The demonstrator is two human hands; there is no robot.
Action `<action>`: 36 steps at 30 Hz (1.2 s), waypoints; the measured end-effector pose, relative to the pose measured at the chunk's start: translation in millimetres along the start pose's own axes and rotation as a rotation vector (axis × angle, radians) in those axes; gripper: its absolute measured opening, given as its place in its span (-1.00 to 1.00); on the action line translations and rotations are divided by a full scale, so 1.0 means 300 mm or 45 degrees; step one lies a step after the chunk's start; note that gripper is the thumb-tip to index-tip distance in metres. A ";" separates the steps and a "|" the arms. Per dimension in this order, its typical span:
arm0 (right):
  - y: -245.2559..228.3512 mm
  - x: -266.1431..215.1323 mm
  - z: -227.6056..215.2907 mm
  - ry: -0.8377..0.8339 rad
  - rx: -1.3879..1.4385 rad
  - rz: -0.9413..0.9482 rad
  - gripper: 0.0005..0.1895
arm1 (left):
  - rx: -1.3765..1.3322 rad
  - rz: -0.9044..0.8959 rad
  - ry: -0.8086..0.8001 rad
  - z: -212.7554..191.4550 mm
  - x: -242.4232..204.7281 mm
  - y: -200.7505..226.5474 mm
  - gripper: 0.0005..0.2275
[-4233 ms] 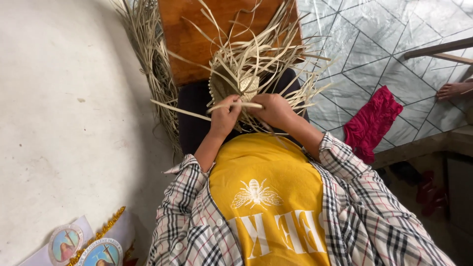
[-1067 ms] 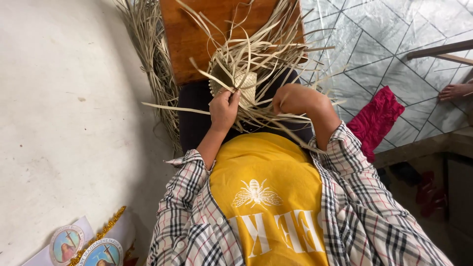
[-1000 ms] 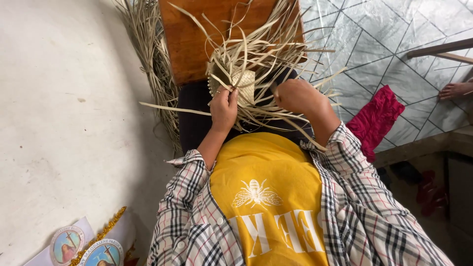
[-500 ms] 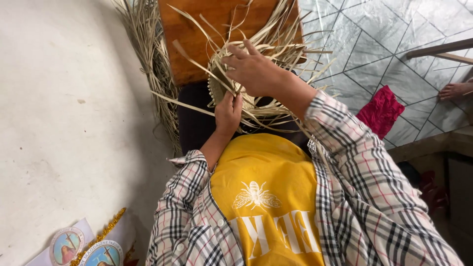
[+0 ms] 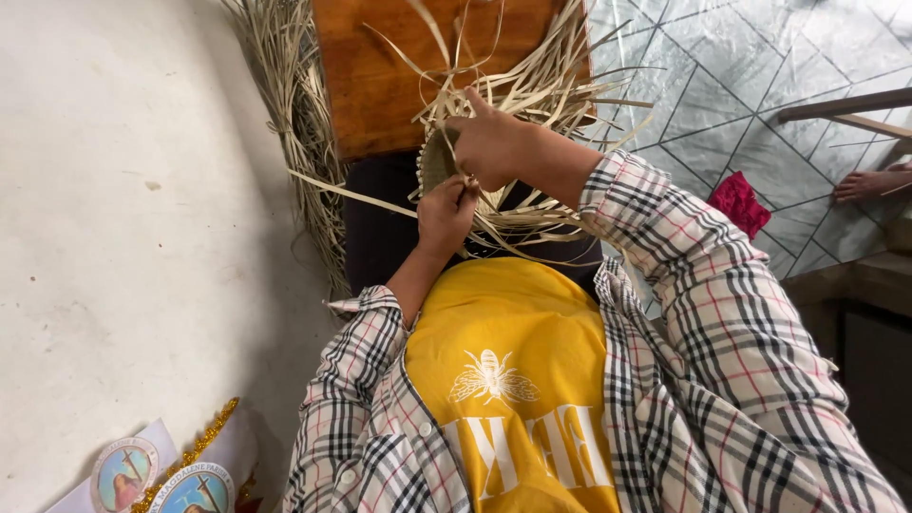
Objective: Weaving dried plant fibers to create a circular object, likely a hat or basket
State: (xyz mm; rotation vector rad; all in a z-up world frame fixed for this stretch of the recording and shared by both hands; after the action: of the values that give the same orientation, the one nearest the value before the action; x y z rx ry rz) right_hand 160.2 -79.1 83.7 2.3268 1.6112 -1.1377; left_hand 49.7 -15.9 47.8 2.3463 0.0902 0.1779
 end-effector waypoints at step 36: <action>0.075 -0.117 0.014 0.002 0.482 0.119 -0.83 | 0.925 0.023 -0.245 -0.250 -0.009 -0.164 -0.86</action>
State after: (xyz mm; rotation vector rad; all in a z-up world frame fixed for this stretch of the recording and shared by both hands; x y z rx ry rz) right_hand 171.1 -118.0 95.2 2.5901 1.3665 -1.5323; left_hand 34.7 71.1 64.8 3.0745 0.0410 -0.0946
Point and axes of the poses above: each hand's wrist, its own x-axis towards the middle knuckle, its own z-axis out of the palm, y = z × x, the point moved 6 cm from there along x, towards the middle knuckle, and after that the axes turned 13 degrees about x, right-handed, at the moved point
